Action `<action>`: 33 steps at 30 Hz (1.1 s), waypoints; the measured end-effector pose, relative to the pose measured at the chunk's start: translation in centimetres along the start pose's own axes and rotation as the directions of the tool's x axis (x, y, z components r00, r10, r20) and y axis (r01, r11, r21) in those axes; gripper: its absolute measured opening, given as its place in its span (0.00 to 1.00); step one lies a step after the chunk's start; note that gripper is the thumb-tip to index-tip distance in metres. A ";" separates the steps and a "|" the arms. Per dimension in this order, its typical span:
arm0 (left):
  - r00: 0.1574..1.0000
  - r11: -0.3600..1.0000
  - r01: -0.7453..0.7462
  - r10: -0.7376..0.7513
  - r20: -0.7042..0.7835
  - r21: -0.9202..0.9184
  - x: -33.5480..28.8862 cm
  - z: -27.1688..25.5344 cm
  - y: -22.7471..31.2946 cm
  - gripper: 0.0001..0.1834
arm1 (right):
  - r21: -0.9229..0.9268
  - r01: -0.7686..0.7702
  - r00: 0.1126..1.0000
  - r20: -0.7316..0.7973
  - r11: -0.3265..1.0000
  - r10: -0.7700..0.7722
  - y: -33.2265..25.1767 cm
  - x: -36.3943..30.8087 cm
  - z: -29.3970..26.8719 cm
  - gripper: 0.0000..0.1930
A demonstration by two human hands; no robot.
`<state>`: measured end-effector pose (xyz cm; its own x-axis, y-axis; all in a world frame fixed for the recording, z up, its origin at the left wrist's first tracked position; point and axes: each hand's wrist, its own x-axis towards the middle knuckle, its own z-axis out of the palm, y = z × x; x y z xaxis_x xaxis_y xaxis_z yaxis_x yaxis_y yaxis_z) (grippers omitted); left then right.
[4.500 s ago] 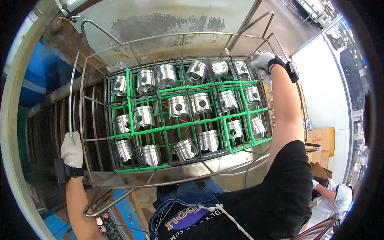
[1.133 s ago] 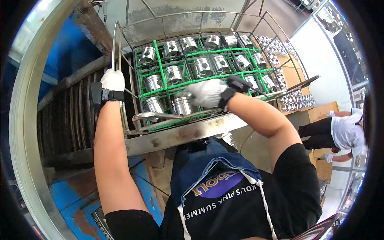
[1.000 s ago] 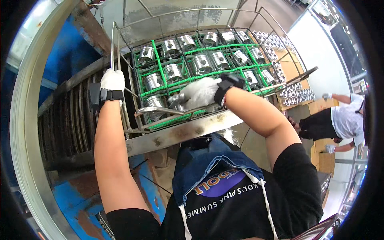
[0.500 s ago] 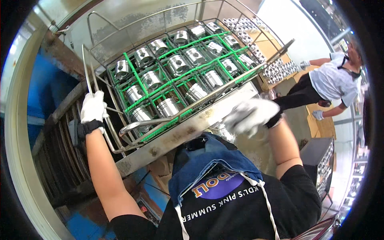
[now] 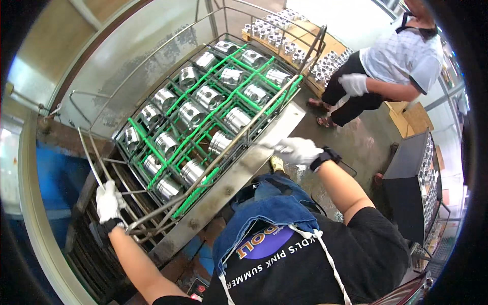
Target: Load metal pistons into a green plastic washing rack and operate an industrial cleaning machine.
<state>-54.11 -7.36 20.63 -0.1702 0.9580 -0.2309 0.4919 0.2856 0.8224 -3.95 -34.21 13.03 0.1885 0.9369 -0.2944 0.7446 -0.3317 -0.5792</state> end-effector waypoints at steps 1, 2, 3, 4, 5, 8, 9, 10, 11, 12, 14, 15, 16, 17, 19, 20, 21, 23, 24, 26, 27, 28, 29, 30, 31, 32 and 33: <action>1.000 0.998 -0.026 0.026 0.003 0.049 -0.2 -0.2 0.1 0.16 | 0.067 -0.207 0.976 0.084 0.976 0.202 0.1 -1.0 -3.4 0.19; 0.995 0.992 -0.074 0.066 0.078 0.102 0.2 -0.8 -0.2 0.17 | 0.066 -0.291 0.954 -0.048 0.954 0.295 2.2 -1.6 -4.4 0.20; 0.991 0.931 -0.063 0.016 0.132 0.358 -0.3 -1.1 1.7 0.19 | 0.112 -0.335 0.926 -0.147 0.935 0.349 3.9 -2.0 -5.9 0.22; 0.896 0.789 -0.441 0.417 0.155 0.428 0.5 -2.8 0.1 0.20 | 0.165 -0.387 0.897 -0.160 0.907 0.412 7.6 -1.5 -6.5 0.22; 0.984 0.694 -0.177 0.115 0.135 0.698 -5.0 -0.2 9.1 0.23 | 0.173 -0.462 0.815 -0.302 0.870 0.494 9.6 -2.9 -7.7 0.21; 0.938 0.778 -0.313 0.343 0.049 0.545 -2.8 -4.7 9.2 0.29 | 0.275 -0.452 0.791 -0.318 0.849 0.524 11.5 -0.7 -10.7 0.20; 0.926 0.735 -0.322 0.376 0.036 0.597 -3.8 -3.5 12.6 0.29 | 0.210 -0.436 0.820 -0.307 0.875 0.482 13.1 0.3 -10.6 0.19; 0.934 0.626 -0.321 0.334 0.127 0.711 -6.7 0.1 18.4 0.30 | 0.216 -0.431 0.827 -0.293 0.876 0.479 13.3 1.3 -11.0 0.19; 0.941 0.500 -0.316 0.276 0.198 0.806 -10.2 4.4 24.7 0.30 | 0.220 -0.416 0.840 -0.277 0.882 0.466 13.0 2.6 -11.3 0.19; 0.928 0.456 -0.370 0.226 0.297 0.809 -11.8 7.7 28.4 0.31 | 0.261 -0.363 0.861 -0.273 0.895 0.429 14.0 3.9 -10.7 0.20; 0.760 0.281 -0.614 0.463 0.456 0.738 -11.9 14.4 31.1 0.27 | 0.249 -0.372 0.881 -0.209 0.894 0.425 14.5 6.1 -10.9 0.20; 0.771 0.353 -0.636 0.332 0.544 0.686 -12.6 19.0 33.7 0.27 | 0.271 -0.405 0.883 -0.132 0.873 0.450 14.7 6.9 -11.4 0.20; 0.793 0.313 -0.609 0.246 0.558 0.729 -12.6 23.7 35.1 0.32 | 0.268 -0.408 0.881 -0.133 0.873 0.453 15.7 7.7 -10.9 0.20; 0.670 0.170 -0.734 0.335 0.662 0.657 -11.9 27.6 35.0 0.30 | 0.276 -0.397 0.885 -0.137 0.875 0.445 16.7 8.4 -10.6 0.21; 0.579 0.138 -0.815 0.222 0.784 0.563 -12.9 36.4 36.2 0.29 | 0.261 -0.360 0.908 -0.120 0.895 0.401 17.4 8.5 -10.8 0.19; 0.543 0.082 -0.839 0.184 0.819 0.538 -13.1 40.0 35.8 0.29 | 0.278 -0.366 0.908 -0.104 0.888 0.406 17.4 8.3 -10.9 0.19; 0.389 0.137 -0.921 0.364 0.846 0.364 -11.7 43.3 32.8 0.28 | 0.292 -0.362 0.910 -0.093 0.885 0.403 16.9 8.4 -11.2 0.19; 0.346 0.126 -0.938 0.262 0.901 0.323 -11.2 50.2 30.2 0.29 | 0.310 -0.310 0.939 -0.051 0.899 0.341 16.8 8.0 -12.2 0.19; 0.396 0.057 -0.918 0.183 0.900 0.393 -13.6 53.3 31.0 0.30 | 0.307 -0.261 0.944 -0.116 0.915 0.308 18.1 7.7 -11.5 0.18; 0.286 0.156 -0.958 0.408 0.867 0.242 -11.2 58.2 25.5 0.28 | 0.341 -0.301 0.933 -0.090 0.891 0.350 18.1 6.5 -12.8 0.19; 0.173 0.109 -0.985 0.551 0.817 0.135 -8.4 60.1 21.5 0.26 | 0.336 -0.306 0.929 -0.099 0.891 0.356 18.4 6.2 -12.4 0.19; 0.156 0.051 -0.987 0.474 0.867 0.150 -7.0 61.8 20.0 0.23 | 0.363 -0.296 0.932 -0.094 0.883 0.351 18.4 5.4 -12.9 0.20; 0.139 -0.011 -0.988 0.389 0.911 0.155 -6.5 63.2 19.6 0.21 | 0.394 -0.292 0.932 -0.087 0.872 0.352 18.5 4.5 -13.2 0.20; 0.021 -0.129 -0.989 0.369 0.929 0.074 -6.8 64.3 20.1 0.18 | 0.385 -0.322 0.926 -0.062 0.865 0.373 19.3 3.7 -13.0 0.21; -0.095 -0.241 -0.970 0.334 0.938 -0.013 -8.1 64.9 21.6 0.16 | 0.410 -0.343 0.913 -0.065 0.845 0.403 19.7 2.6 -13.2 0.22; 0.157 0.029 -0.987 0.324 0.933 0.156 -9.8 65.7 22.8 0.16 | 0.451 -0.351 0.901 -0.078 0.821 0.428 20.3 2.0 -13.0 0.23; 0.091 -0.065 -0.992 0.245 0.965 0.110 -9.1 66.1 23.5 0.18 | 0.486 -0.337 0.897 -0.094 0.806 0.431 20.3 2.1 -12.8 0.24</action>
<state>15.43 -7.64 7.73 0.9293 0.1824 -0.3210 0.2305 -0.9659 0.1184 19.79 -37.59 10.37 0.5502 0.7079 -0.4429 0.2256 -0.6366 -0.7374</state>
